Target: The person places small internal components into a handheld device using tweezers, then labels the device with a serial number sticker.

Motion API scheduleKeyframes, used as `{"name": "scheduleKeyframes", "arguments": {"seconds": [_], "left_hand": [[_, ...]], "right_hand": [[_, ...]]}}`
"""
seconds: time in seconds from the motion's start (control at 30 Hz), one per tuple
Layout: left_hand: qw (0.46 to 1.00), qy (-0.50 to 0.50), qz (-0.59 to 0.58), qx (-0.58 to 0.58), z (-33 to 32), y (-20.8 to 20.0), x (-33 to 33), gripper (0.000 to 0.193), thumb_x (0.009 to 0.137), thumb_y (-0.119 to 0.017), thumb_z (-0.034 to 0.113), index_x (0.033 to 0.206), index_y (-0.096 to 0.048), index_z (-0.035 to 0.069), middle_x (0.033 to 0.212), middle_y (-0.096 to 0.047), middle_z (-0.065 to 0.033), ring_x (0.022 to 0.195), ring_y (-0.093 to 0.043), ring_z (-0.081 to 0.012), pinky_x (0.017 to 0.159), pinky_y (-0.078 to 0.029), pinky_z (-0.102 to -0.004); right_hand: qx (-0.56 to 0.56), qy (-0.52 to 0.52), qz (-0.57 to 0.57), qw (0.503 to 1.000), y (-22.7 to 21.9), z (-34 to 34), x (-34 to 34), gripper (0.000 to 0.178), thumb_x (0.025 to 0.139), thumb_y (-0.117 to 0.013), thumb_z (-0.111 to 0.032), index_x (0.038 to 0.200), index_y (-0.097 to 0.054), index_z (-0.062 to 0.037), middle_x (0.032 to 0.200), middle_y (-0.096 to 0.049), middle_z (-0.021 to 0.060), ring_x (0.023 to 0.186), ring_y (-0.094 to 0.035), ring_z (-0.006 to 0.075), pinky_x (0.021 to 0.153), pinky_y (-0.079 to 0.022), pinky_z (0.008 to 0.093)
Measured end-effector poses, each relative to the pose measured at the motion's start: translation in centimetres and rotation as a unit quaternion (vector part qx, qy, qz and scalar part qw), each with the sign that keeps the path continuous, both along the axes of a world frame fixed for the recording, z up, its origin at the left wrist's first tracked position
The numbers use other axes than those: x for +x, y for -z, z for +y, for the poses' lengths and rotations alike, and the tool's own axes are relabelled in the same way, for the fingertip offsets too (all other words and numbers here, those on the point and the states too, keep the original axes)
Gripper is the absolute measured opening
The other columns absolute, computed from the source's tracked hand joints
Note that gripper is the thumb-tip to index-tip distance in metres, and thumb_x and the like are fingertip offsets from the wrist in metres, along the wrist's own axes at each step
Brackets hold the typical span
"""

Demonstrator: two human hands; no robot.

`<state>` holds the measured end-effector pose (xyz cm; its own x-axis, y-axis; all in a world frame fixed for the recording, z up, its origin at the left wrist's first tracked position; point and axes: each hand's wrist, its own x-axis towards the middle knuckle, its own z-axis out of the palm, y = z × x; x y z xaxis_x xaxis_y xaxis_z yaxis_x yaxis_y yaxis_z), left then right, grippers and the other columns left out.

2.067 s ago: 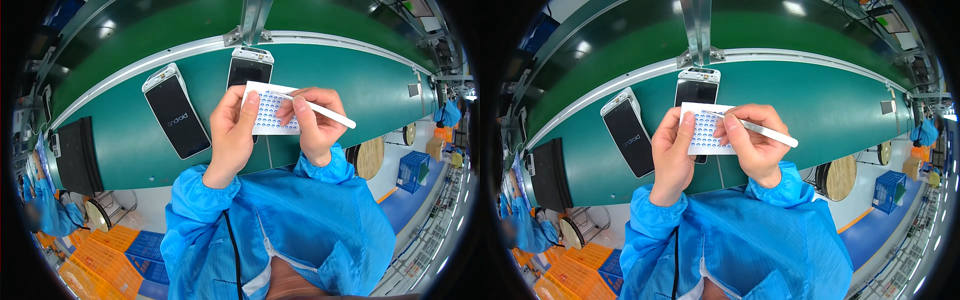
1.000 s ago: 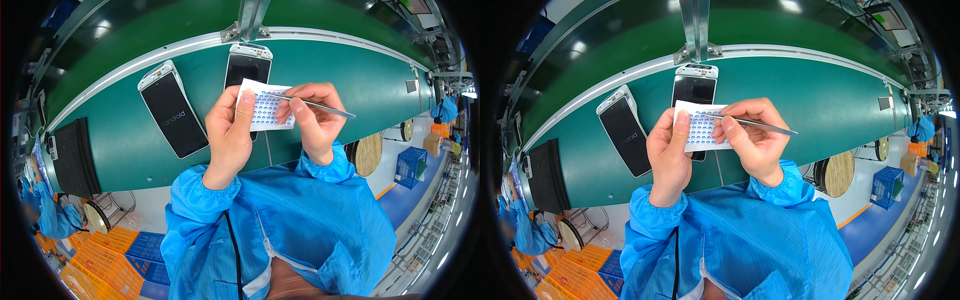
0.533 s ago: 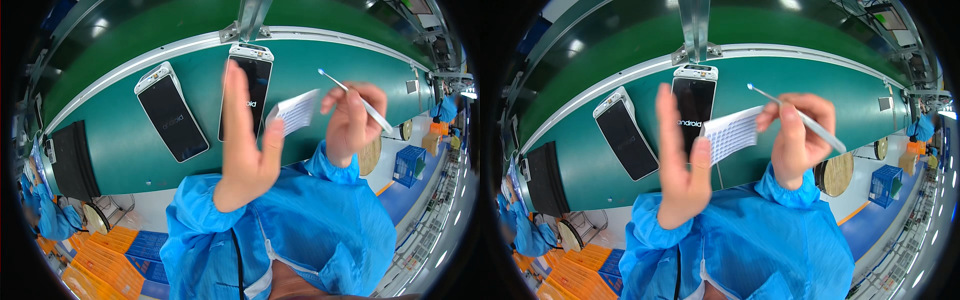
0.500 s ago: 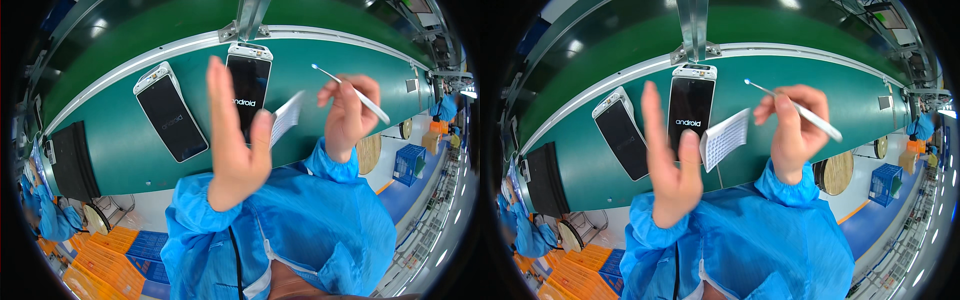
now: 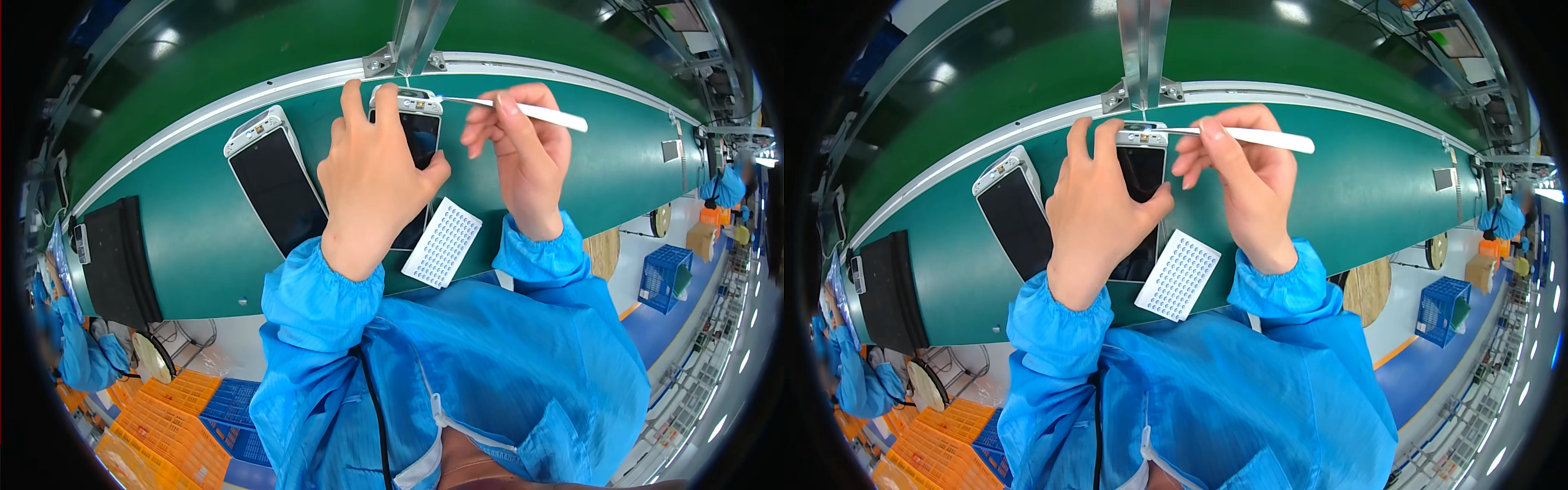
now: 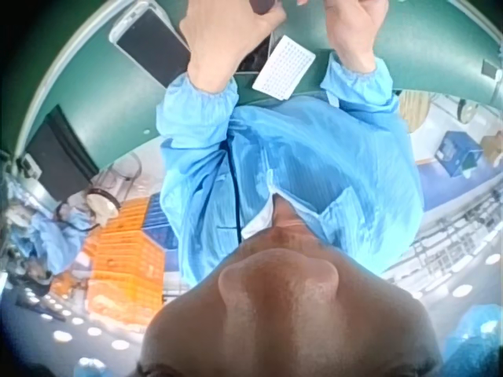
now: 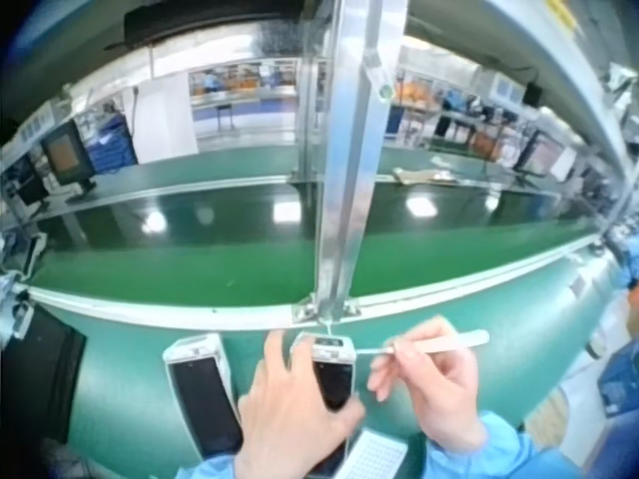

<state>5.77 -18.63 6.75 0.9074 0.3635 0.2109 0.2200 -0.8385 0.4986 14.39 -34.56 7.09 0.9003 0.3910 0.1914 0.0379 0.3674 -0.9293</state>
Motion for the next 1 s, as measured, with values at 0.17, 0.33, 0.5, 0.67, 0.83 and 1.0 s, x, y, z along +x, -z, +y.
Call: {"name": "scheduleKeyframes", "arguments": {"seconds": [0.17,0.33,0.5,0.67,0.83,1.0], "left_hand": [[0.999,-0.037,0.01,-0.019,0.1,-0.5,-0.8,0.074,0.076,-0.088,0.032,0.135,-0.056,0.0,0.15,-0.046,-0.0284,0.114,-0.065,-0.0452,0.069,-0.064,-0.0529],[0.997,-0.005,-0.065,-0.05,2.4,2.2,-0.3,0.06,0.087,-0.08,0.027,0.134,-0.057,-0.003,0.15,-0.05,-0.0287,0.129,-0.058,-0.0464,0.093,-0.058,-0.0485],[0.827,-0.025,-0.079,-0.556,3.5,3.2,0.2,0.034,0.111,-0.053,0.018,0.139,-0.06,0.0,0.146,-0.06,-0.0182,0.135,-0.057,-0.0299,0.113,-0.044,-0.0374],[0.804,-0.05,-0.118,-0.581,3.1,3.7,0.6,0.033,0.116,-0.048,0.021,0.138,-0.067,0.006,0.136,-0.066,-0.0059,0.129,-0.054,-0.0129,0.116,-0.035,-0.0274],[0.806,-0.09,-0.106,-0.575,3.2,4.1,0.1,0.032,0.116,-0.049,0.02,0.139,-0.064,0.005,0.129,-0.064,-0.0033,0.122,-0.054,-0.0129,0.112,-0.038,-0.029],[0.761,-0.101,-0.123,-0.629,2.8,3.0,0.1,0.035,0.115,-0.048,0.018,0.146,-0.059,0.004,0.14,-0.063,-0.0084,0.13,-0.054,-0.0158,0.116,-0.037,-0.0305]], "right_hand": [[-0.024,-0.084,0.038,0.995,2.2,1.9,2.3,0.022,0.109,-0.066,-0.017,0.116,-0.06,0.003,0.099,-0.074,0.0191,0.081,-0.075,0.0214,0.067,-0.059,0.0308],[0.027,-0.019,0.112,0.993,3.1,4.1,0.7,0.015,0.104,-0.067,-0.008,0.112,-0.059,0.0018,0.093,-0.075,0.0194,0.073,-0.075,0.0222,0.06,-0.059,0.0314],[0.018,0.0,0.109,0.994,4.1,4.3,1.2,0.013,0.105,-0.067,-0.009,0.111,-0.058,-0.0006,0.092,-0.075,0.0179,0.069,-0.073,0.0211,0.056,-0.056,0.0301],[0.064,-0.012,0.171,0.983,4.3,4.8,1.2,0.011,0.105,-0.066,-0.007,0.11,-0.058,-0.0012,0.09,-0.075,0.0156,0.067,-0.072,0.0189,0.054,-0.053,0.0289],[0.005,-0.024,0.12,0.993,3.9,4.9,0.6,0.011,0.105,-0.066,-0.006,0.108,-0.057,-0.0002,0.088,-0.074,0.016,0.065,-0.07,0.0175,0.053,-0.051,0.0272],[-0.028,-0.028,0.09,0.995,3.9,5.0,0.7,0.012,0.105,-0.067,-0.005,0.106,-0.056,0.0007,0.087,-0.074,0.0167,0.064,-0.069,0.0159,0.051,-0.05,0.0253]]}}
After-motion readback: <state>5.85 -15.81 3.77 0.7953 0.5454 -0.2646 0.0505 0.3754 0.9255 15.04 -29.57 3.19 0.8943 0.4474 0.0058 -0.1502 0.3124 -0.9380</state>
